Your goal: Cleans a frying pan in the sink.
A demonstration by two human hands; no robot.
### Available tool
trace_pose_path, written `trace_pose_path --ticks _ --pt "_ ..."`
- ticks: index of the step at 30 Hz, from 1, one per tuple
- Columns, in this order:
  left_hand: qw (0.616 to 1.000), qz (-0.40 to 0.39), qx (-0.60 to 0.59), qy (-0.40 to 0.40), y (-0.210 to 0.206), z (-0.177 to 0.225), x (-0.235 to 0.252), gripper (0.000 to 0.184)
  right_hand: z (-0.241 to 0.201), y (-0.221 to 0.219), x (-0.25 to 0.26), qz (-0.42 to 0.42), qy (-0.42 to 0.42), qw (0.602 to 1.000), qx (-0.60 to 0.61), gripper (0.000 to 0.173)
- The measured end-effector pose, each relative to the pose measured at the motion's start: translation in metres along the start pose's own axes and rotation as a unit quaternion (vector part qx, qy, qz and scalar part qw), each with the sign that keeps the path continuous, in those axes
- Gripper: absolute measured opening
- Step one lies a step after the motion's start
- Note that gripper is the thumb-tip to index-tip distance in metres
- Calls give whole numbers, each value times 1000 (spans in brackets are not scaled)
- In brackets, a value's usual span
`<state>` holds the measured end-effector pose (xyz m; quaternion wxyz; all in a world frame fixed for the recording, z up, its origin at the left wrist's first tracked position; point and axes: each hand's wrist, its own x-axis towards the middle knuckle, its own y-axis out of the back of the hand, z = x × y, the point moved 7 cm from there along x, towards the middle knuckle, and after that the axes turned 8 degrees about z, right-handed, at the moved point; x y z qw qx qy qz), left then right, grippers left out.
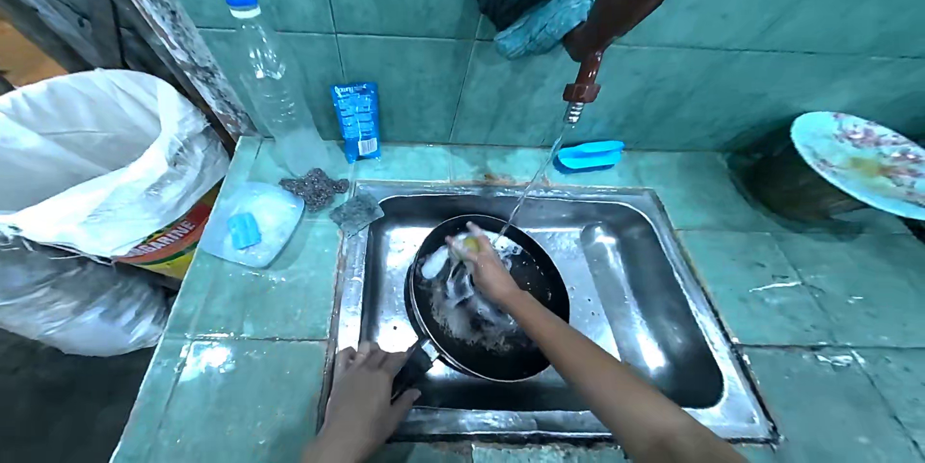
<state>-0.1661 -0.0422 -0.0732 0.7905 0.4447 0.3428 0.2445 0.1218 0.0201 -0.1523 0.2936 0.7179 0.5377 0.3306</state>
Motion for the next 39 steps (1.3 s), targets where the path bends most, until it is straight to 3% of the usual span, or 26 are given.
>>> trace_pose_path --ticks 2,4,8,11,13,15,19,22,24,27,30,34,39 --pt "999 -29 12 11 -10 6 -3 57 -4 -7 12 50 -102 993 6 69" --pt "999 -41 24 24 -12 8 -5 57 -31 -28 8 1 -127 991 42 65" --pt "997 -61 19 45 -11 8 -3 58 -89 -33 -44 -200 -21 975 99 44" --pt "997 -58 11 53 -10 9 -3 57 -69 -4 -87 -336 54 936 93 29" --pt "995 -69 -15 67 -12 10 -1 57 -38 16 -102 -370 70 925 45 32" --pt "993 -84 -37 78 -13 9 2 57 -27 23 -103 -342 55 938 25 38" --pt "988 -121 -38 88 -14 10 5 59 -86 -10 -71 -227 47 971 57 31" --pt "988 -123 -34 89 -14 10 4 59 -92 -30 -11 -40 166 985 10 17" --pt "987 -119 -38 97 -15 8 4 58 -72 -27 27 16 229 968 -103 19" --pt "985 -120 -39 116 -16 8 4 57 -23 8 62 -25 159 956 -244 28" --pt "983 -119 -32 136 -15 8 4 56 29 44 48 -62 137 932 -331 24" --pt "977 -120 -47 168 -15 9 6 57 62 80 -19 -133 49 931 -337 29" --pt "977 -144 -44 150 -17 8 12 54 54 69 -99 -180 -185 945 -202 37"
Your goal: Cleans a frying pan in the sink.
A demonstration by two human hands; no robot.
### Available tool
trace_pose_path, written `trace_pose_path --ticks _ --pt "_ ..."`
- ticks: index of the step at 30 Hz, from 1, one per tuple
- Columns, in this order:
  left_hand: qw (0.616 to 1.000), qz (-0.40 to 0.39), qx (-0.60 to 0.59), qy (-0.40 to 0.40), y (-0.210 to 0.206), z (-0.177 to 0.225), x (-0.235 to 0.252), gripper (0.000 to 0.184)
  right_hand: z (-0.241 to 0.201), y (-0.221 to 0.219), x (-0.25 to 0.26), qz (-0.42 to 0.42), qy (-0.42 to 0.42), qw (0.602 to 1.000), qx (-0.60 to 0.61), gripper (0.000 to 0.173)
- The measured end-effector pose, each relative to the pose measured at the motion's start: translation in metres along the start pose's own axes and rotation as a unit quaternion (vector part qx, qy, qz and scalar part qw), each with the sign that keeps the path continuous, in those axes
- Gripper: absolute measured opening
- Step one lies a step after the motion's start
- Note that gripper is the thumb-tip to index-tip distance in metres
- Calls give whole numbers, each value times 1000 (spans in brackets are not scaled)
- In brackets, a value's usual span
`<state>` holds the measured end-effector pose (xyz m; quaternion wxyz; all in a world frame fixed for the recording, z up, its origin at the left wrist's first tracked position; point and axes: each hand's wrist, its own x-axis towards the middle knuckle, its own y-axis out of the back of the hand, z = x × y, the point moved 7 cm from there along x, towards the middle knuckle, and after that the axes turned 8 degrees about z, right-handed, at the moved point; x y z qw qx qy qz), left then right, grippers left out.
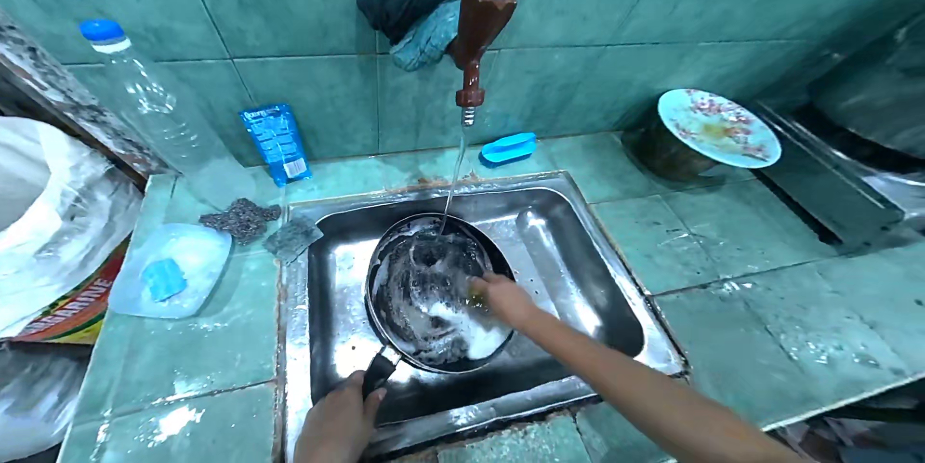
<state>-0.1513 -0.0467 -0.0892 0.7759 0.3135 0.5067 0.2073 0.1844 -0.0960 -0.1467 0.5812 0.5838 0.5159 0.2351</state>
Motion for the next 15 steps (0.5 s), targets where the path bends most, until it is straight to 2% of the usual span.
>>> trace_pose_path --ticks 3,6,12,15 --pt "1000 -17 3 -13 -1 -2 5 54 -41 -21 -23 -60 -21 995 71 37" --pt "1000 -20 8 -12 -1 -4 7 56 -73 -22 -11 -78 -5 996 33 39" --pt "1000 -16 23 -11 0 -4 6 60 -46 3 69 28 -42 999 2 43" --pt "1000 -9 27 -10 1 -2 5 58 -51 12 90 76 -63 995 32 40"
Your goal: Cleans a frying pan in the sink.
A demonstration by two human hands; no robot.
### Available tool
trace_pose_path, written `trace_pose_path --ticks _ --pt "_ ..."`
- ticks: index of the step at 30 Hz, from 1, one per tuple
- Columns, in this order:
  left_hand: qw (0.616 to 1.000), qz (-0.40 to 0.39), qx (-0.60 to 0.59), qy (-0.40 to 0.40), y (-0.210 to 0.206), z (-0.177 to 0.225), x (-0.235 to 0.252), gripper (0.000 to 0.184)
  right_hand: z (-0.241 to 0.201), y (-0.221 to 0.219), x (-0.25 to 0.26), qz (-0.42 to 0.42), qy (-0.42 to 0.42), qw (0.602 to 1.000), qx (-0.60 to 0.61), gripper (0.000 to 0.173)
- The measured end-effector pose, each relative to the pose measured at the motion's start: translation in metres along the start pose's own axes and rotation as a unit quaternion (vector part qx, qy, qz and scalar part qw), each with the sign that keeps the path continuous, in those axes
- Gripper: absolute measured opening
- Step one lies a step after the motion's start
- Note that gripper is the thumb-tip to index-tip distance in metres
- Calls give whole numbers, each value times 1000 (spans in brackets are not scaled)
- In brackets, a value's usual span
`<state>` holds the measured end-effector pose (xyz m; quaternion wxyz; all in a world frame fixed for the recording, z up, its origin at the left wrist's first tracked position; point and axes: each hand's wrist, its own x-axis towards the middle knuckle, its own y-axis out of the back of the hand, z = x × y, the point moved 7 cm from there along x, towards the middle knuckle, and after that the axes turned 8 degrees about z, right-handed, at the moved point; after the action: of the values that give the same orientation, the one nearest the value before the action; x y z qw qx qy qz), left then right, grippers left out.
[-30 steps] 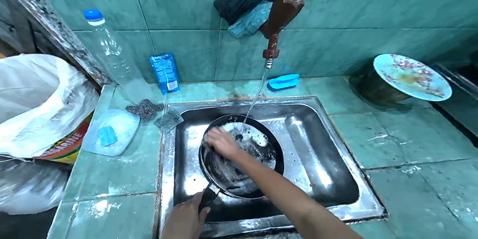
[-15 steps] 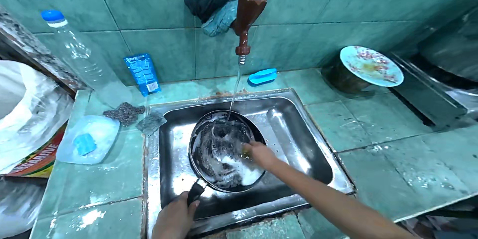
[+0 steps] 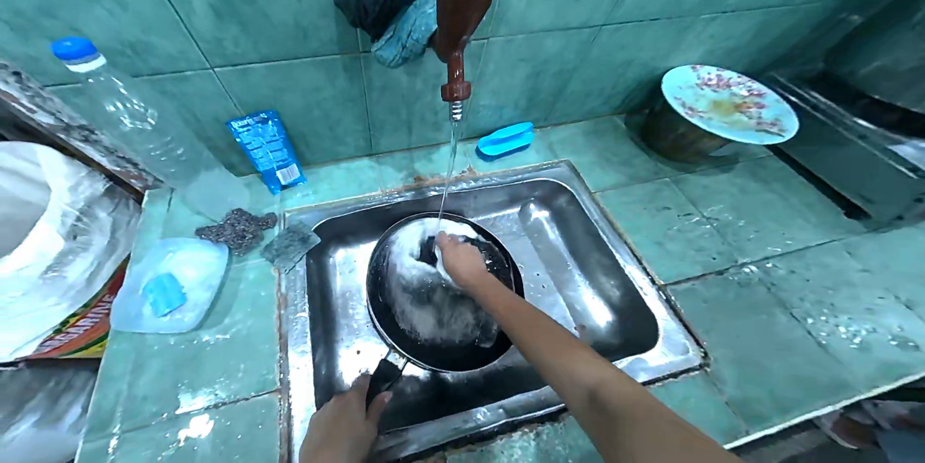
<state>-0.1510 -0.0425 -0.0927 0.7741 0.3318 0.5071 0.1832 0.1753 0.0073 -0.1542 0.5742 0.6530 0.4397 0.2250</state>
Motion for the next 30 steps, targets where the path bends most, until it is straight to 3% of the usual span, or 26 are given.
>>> trace_pose_path --ticks 5,10,13,16,19,22,25,28,30 --pt "1000 22 11 3 -2 1 -1 55 -42 -16 -24 -28 29 997 66 55" --pt "999 40 15 -7 -2 1 0 53 -71 -23 -82 -93 44 983 152 44" --pt "999 43 13 -12 -2 1 1 53 -80 -24 -118 -161 84 974 134 40" --pt "999 45 4 -10 -3 -1 3 55 -62 -20 -148 -216 108 967 81 37" --pt "999 48 -6 -9 -3 -5 5 57 -14 -3 -159 -244 91 965 18 34" --pt "999 39 -2 -12 -1 -9 6 59 43 9 -137 -204 95 971 -80 26" --pt "999 33 19 -17 2 -9 5 60 70 22 -84 -100 157 970 -159 20" --pt "993 76 82 -22 9 -1 -3 61 70 41 -36 13 211 966 -147 28" --pt "985 105 136 -12 10 8 -11 64 68 58 -17 77 201 972 -98 35"
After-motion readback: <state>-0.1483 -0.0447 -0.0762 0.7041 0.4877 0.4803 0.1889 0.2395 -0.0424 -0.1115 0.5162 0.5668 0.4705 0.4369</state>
